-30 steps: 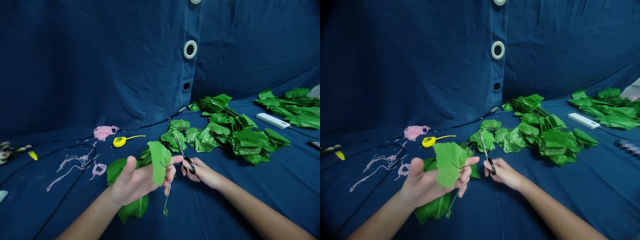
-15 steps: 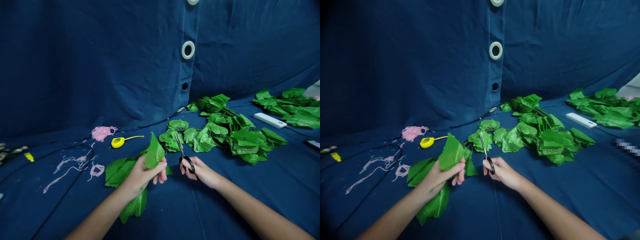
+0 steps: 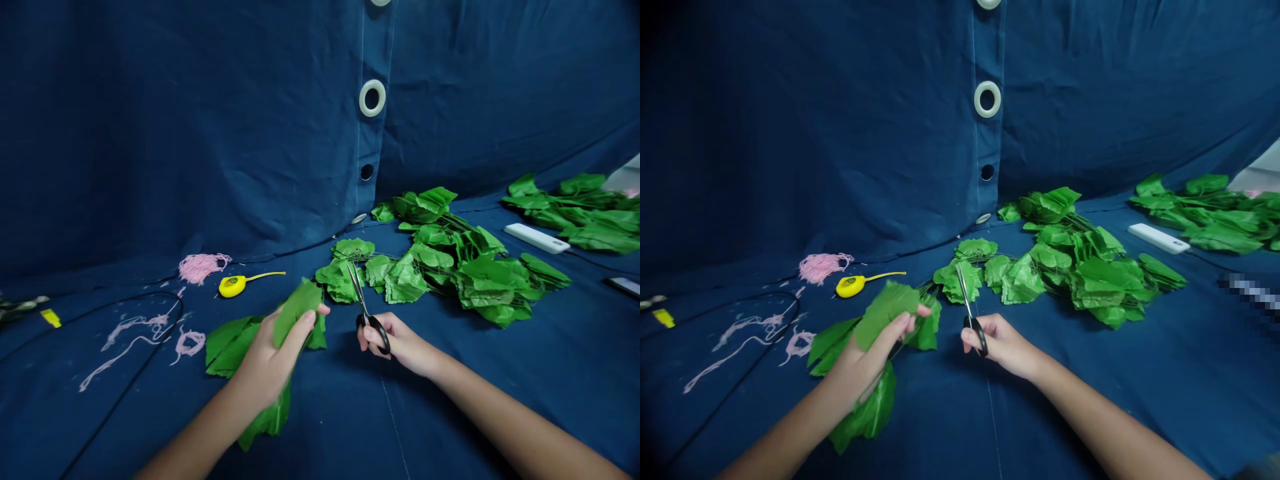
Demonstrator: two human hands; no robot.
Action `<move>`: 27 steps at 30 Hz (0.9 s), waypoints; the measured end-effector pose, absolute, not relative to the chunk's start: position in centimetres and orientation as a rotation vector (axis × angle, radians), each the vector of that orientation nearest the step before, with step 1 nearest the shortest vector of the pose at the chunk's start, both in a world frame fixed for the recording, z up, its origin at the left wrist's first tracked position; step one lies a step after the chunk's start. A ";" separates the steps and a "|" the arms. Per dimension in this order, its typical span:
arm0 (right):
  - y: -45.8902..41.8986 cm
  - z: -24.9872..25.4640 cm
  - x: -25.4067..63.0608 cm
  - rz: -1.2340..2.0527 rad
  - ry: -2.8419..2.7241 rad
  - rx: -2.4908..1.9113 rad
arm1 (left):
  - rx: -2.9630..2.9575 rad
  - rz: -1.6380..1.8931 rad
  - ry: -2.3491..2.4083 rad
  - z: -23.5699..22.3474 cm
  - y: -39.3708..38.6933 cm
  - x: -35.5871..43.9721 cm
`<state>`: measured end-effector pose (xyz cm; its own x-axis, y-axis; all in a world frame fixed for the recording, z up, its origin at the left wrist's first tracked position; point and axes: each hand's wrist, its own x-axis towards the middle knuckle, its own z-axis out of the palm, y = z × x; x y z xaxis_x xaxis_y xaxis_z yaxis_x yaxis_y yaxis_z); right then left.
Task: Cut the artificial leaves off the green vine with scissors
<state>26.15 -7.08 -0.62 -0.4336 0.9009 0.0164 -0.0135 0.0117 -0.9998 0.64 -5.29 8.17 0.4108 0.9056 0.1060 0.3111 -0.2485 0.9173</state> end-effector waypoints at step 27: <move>-8.0 1.3 27.8 1.830 -1.971 -0.949 | 1.614 0.766 1.033 8.4 -2.8 -0.8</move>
